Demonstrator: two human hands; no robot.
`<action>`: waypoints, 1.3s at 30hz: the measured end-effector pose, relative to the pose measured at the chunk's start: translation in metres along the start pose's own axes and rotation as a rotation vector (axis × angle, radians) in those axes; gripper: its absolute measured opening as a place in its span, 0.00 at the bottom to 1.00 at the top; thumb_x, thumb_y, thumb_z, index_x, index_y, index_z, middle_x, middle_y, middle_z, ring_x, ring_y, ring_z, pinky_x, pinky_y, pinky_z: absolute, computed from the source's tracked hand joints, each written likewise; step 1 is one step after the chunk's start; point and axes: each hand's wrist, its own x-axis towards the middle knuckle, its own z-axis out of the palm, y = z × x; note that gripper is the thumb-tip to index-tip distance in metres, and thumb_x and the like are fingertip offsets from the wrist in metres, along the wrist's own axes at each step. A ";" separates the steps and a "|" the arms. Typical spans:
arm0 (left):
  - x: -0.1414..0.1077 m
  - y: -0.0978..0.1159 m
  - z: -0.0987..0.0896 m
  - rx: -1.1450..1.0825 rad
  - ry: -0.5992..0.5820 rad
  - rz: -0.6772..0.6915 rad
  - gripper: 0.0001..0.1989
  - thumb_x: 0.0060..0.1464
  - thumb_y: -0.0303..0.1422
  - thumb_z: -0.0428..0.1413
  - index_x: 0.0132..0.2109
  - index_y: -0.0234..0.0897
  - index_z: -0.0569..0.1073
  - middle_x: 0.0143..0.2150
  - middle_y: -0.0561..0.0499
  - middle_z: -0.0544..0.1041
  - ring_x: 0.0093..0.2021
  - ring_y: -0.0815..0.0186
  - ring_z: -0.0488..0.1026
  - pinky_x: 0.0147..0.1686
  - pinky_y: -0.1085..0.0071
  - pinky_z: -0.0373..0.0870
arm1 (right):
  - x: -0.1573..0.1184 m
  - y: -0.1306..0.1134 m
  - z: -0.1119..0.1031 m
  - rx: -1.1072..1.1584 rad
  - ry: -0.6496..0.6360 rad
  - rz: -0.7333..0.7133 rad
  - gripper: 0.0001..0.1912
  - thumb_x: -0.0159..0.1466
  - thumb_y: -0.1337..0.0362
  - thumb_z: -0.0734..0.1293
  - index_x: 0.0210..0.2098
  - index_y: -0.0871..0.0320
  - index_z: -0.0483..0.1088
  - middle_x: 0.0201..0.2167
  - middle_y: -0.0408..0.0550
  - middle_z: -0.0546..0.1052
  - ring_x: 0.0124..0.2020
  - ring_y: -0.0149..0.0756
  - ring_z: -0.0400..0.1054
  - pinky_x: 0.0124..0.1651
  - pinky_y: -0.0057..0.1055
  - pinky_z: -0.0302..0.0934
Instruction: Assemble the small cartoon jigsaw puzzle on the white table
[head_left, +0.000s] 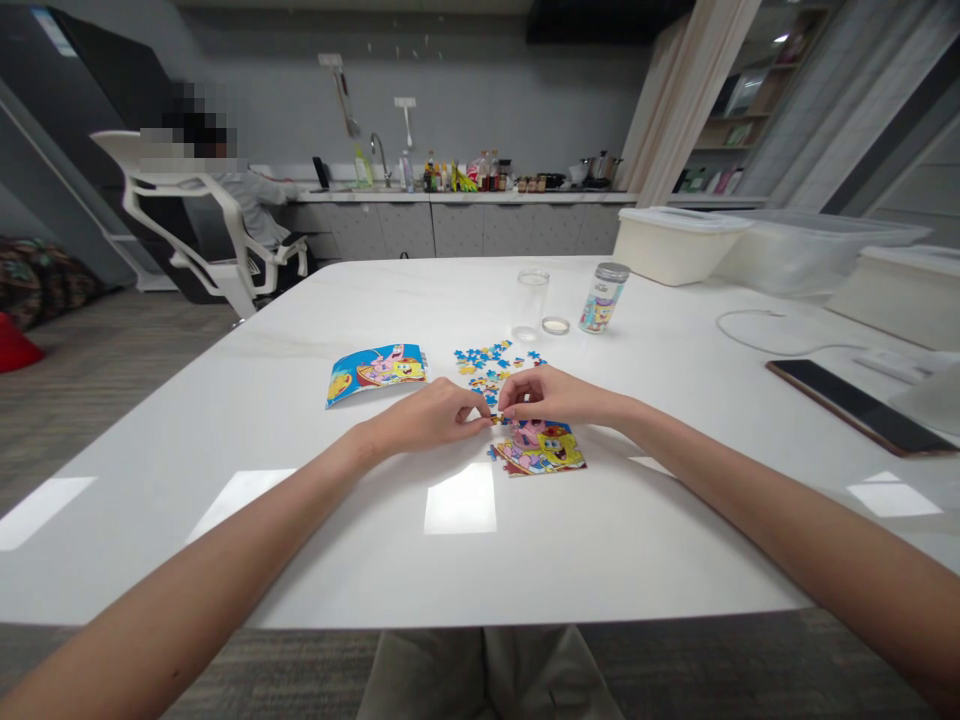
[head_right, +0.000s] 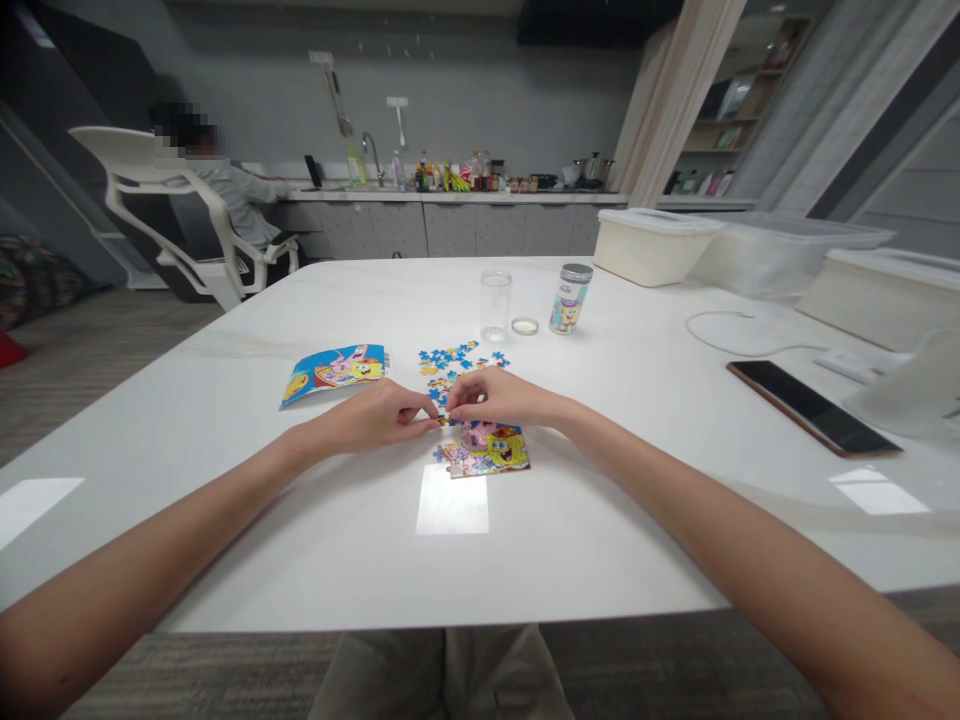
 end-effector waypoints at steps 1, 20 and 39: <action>0.000 0.000 0.000 -0.003 -0.001 -0.004 0.11 0.58 0.35 0.52 0.38 0.38 0.79 0.17 0.59 0.63 0.18 0.74 0.55 0.24 0.76 0.53 | 0.000 0.000 0.000 0.014 0.005 -0.003 0.06 0.55 0.63 0.69 0.32 0.59 0.72 0.28 0.42 0.75 0.29 0.28 0.67 0.32 0.27 0.60; 0.005 0.004 0.004 -0.311 0.041 -0.313 0.10 0.52 0.35 0.54 0.31 0.34 0.76 0.17 0.59 0.55 0.20 0.73 0.52 0.21 0.74 0.49 | 0.003 0.002 0.003 0.113 0.090 0.012 0.08 0.53 0.65 0.71 0.32 0.59 0.73 0.31 0.45 0.77 0.33 0.31 0.71 0.37 0.31 0.65; 0.006 0.004 0.006 -0.331 0.016 -0.241 0.11 0.53 0.36 0.53 0.32 0.35 0.77 0.17 0.58 0.55 0.21 0.72 0.51 0.20 0.72 0.47 | 0.003 -0.001 0.004 0.120 0.124 0.069 0.06 0.52 0.65 0.72 0.31 0.58 0.78 0.28 0.45 0.79 0.30 0.30 0.71 0.34 0.28 0.65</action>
